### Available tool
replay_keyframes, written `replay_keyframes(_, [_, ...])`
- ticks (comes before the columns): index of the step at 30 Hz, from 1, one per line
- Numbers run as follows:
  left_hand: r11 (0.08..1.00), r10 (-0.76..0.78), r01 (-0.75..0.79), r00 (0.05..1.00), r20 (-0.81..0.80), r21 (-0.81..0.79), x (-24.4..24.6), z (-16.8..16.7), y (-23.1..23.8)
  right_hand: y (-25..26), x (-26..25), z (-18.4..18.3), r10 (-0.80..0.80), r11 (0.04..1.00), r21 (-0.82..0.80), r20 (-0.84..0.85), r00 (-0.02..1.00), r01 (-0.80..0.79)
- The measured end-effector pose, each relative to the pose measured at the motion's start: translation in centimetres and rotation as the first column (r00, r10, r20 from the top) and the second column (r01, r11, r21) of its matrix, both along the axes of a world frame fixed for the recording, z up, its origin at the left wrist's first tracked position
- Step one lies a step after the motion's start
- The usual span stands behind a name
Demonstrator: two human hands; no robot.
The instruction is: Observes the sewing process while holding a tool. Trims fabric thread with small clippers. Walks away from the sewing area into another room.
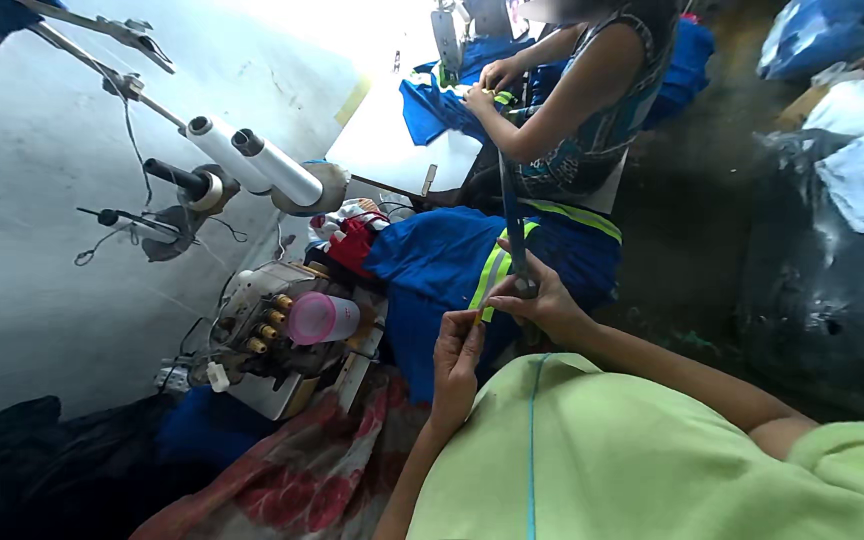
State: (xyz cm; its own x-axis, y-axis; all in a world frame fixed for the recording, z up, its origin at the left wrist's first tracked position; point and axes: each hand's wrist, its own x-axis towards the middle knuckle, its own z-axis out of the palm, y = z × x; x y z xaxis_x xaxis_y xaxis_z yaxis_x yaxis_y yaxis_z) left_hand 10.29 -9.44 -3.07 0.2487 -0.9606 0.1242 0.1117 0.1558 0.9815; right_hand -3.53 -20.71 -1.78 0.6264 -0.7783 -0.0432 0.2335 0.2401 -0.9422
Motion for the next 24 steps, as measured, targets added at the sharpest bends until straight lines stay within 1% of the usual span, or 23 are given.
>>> replay_keyframes(5, [1.0, 0.003, -0.003, 0.998, -0.059, 0.005, -0.1, 0.1, 0.1, 0.1, 0.0, 0.0, -0.021, 0.997, 0.07, 0.004, 1.0, 0.02])
replay_keyframes(9, [1.0, -0.004, 0.007, 0.993, -0.119, 0.023, -0.1, -0.1, 0.0, 0.1, -0.2, -0.3, -0.013, 0.998, 0.058, 0.016, 1.0, 0.012])
replay_keyframes(11, [0.999, -0.013, 0.021, 0.985, -0.173, 0.044, -0.2, -0.2, -0.1, 0.0, -0.8, -0.4, 0.02, 1.0, 0.016, 0.014, 1.0, -0.02])
replay_keyframes(13, [0.996, -0.01, 0.029, 0.975, -0.222, 0.081, -0.2, 0.0, -0.1, -0.3, -1.9, -0.9, 0.05, 0.995, -0.081, -0.019, 0.999, -0.051])
replay_keyframes(17, [0.987, 0.027, 0.02, 0.957, -0.29, 0.156, 0.0, 0.0, -0.2, -0.2, -5.1, -1.7, 0.008, 0.981, -0.194, -0.118, 0.993, -0.031])
replay_keyframes(18, [0.984, 0.068, -0.019, 0.958, -0.277, 0.175, 0.3, -0.3, -0.4, -0.1, -6.0, -1.9, -0.017, 0.979, -0.204, -0.137, 0.99, -0.011])
replay_keyframes(20, [0.961, 0.194, -0.153, 0.966, -0.17, 0.23, 1.3, -1.7, -1.3, 0.1, -7.5, -2.7, -0.082, 0.974, -0.224, -0.175, 0.981, 0.042])
replay_keyframes(22, [0.917, 0.282, -0.277, 0.959, 0.027, 0.285, 2.6, -4.4, -2.3, 0.4, -9.0, -3.5, -0.124, 0.964, -0.257, -0.231, 0.965, 0.062])
replay_keyframes(24, [0.899, 0.264, -0.322, 0.939, 0.218, 0.298, 3.7, -7.0, -3.1, 0.7, -10.3, -4.2, -0.157, 0.952, -0.299, -0.316, 0.936, 0.059])
